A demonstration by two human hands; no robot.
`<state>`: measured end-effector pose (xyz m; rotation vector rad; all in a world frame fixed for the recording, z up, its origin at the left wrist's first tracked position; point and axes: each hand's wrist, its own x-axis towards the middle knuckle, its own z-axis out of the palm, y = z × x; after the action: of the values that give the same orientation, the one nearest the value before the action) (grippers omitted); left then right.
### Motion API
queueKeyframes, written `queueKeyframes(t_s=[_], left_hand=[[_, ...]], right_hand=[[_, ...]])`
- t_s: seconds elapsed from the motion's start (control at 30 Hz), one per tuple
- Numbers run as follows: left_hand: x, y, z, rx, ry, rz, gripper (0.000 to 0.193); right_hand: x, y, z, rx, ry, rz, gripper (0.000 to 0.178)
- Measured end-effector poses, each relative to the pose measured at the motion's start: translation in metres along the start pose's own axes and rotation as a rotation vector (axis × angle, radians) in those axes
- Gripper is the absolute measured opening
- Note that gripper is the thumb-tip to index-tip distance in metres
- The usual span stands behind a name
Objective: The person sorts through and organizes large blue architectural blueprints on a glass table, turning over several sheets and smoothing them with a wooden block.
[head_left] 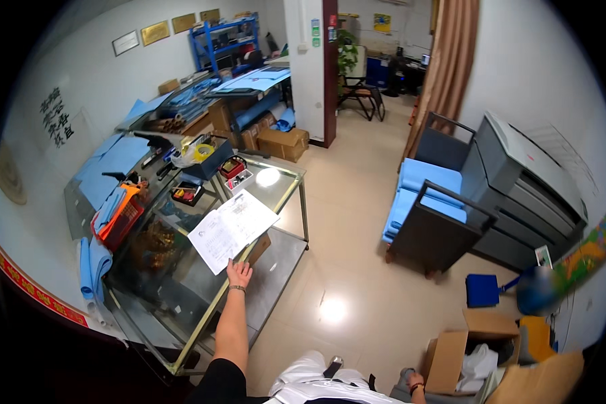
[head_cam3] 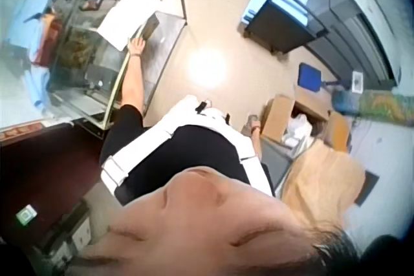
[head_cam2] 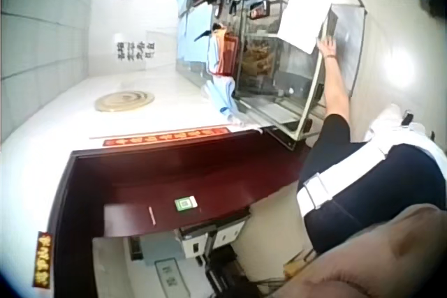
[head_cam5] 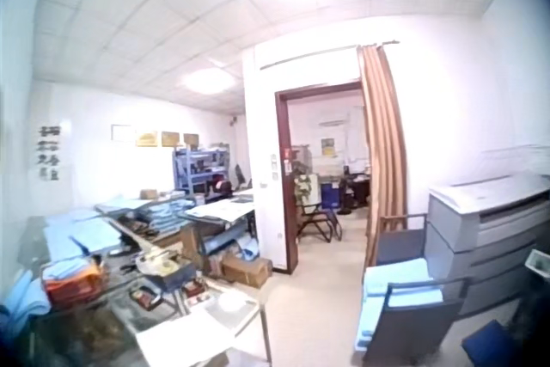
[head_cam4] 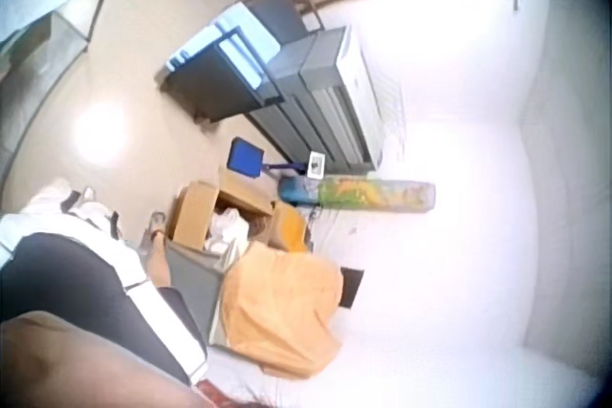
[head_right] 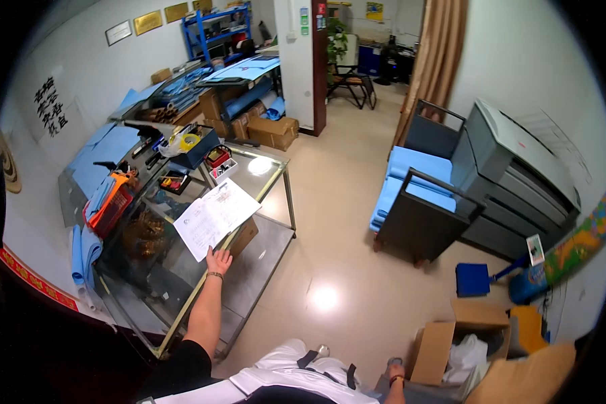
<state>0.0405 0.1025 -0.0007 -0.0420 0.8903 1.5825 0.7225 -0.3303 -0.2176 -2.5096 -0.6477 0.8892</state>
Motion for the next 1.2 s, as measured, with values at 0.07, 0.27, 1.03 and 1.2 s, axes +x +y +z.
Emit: queueKeyframes(t_s=[0.07, 0.27, 1.03, 1.2], left_hand=[[0.012, 0.028, -0.033, -0.033, 0.141, 0.091, 0.093], [0.068, 0.033, -0.068, -0.357, 0.538, 0.116, 0.077], [0.170, -0.011, 0.066, 1.879, 1.164, 0.089, 0.095], [0.150, 0.025, 0.030, 1.536, 1.346, -0.335, 0.109]], right_hand=[[0.014, -0.103, 0.006, 0.164, -0.179, 0.022, 0.019], [0.100, -0.315, 0.001, 0.089, -0.295, -0.198, 0.022], [0.406, -0.713, 0.179, -0.451, -0.805, -0.530, 0.032], [0.436, -0.845, 0.216, -0.389, -0.737, -0.632, 0.033]])
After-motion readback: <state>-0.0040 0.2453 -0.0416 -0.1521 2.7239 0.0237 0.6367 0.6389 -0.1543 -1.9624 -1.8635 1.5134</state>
